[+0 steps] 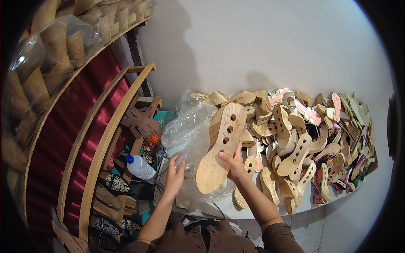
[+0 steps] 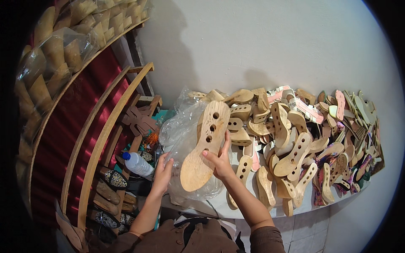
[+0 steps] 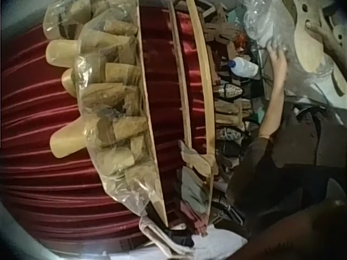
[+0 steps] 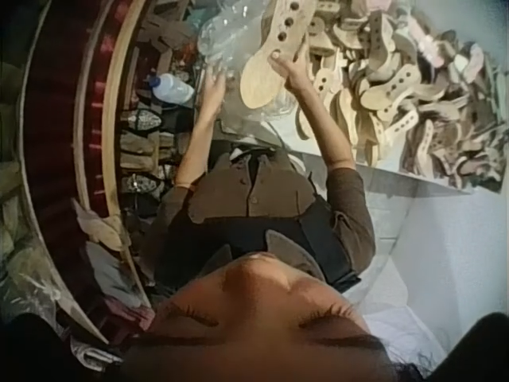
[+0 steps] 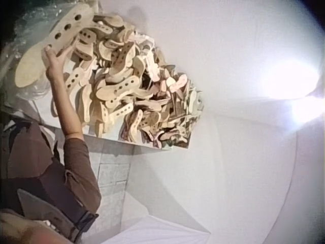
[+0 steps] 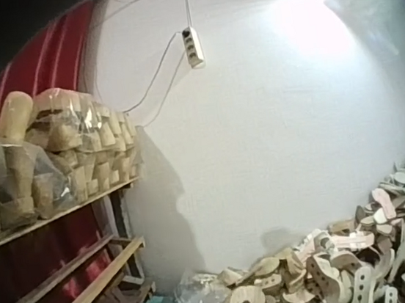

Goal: Organizing and packing wooden shoe soles into a plastic bag.

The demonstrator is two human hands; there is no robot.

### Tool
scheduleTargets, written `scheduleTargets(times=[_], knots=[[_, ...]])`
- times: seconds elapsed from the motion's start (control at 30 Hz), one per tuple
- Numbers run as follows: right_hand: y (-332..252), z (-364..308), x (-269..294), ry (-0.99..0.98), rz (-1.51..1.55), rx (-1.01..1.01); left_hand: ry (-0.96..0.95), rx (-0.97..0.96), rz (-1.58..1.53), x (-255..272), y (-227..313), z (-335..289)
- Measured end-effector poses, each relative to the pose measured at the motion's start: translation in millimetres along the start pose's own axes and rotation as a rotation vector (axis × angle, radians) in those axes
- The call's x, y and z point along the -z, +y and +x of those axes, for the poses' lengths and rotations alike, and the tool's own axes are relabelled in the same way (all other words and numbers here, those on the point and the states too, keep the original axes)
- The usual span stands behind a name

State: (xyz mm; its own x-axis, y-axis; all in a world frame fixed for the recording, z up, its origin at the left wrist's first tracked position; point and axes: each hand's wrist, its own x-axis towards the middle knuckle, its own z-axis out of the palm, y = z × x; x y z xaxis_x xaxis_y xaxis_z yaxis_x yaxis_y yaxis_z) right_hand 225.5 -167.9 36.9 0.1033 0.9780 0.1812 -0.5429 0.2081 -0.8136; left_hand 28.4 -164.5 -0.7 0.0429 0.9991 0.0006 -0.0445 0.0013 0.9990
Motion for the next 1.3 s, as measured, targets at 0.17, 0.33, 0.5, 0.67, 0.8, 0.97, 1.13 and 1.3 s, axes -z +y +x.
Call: scheduleTargets(times=[0.17,0.33,0.5,0.67,0.8,0.97,1.13,1.3], knots=[[18.0,-22.5,19.3,-0.064,0.124,-0.403,-0.014,-0.014,0.029,-5.6,-11.0,2.1],[17.5,-38.3,22.5,-0.091,0.071,-0.493,-0.099,-0.023,0.368,-1.3,3.3,40.4],[38.3,-42.2,38.0,-0.274,0.117,-0.656,0.014,-0.220,0.559,-6.7,-5.1,67.0],[50.4,-41.9,54.0,-0.277,0.055,-0.698,0.163,-0.239,0.456,-8.8,0.4,74.8],[62.4,-36.0,62.8,-0.187,0.214,-0.860,0.176,-0.324,0.490,-10.1,3.7,66.1],[68.0,-19.5,62.9,0.003,0.410,-1.017,0.152,-0.309,0.451,-4.3,3.3,54.5],[70.7,-7.0,39.8,0.048,0.579,-1.031,0.039,-0.100,0.398,-10.6,16.5,35.9],[63.6,7.6,25.4,0.147,0.560,-0.928,0.095,-0.236,0.916,7.5,-14.3,-8.9]])
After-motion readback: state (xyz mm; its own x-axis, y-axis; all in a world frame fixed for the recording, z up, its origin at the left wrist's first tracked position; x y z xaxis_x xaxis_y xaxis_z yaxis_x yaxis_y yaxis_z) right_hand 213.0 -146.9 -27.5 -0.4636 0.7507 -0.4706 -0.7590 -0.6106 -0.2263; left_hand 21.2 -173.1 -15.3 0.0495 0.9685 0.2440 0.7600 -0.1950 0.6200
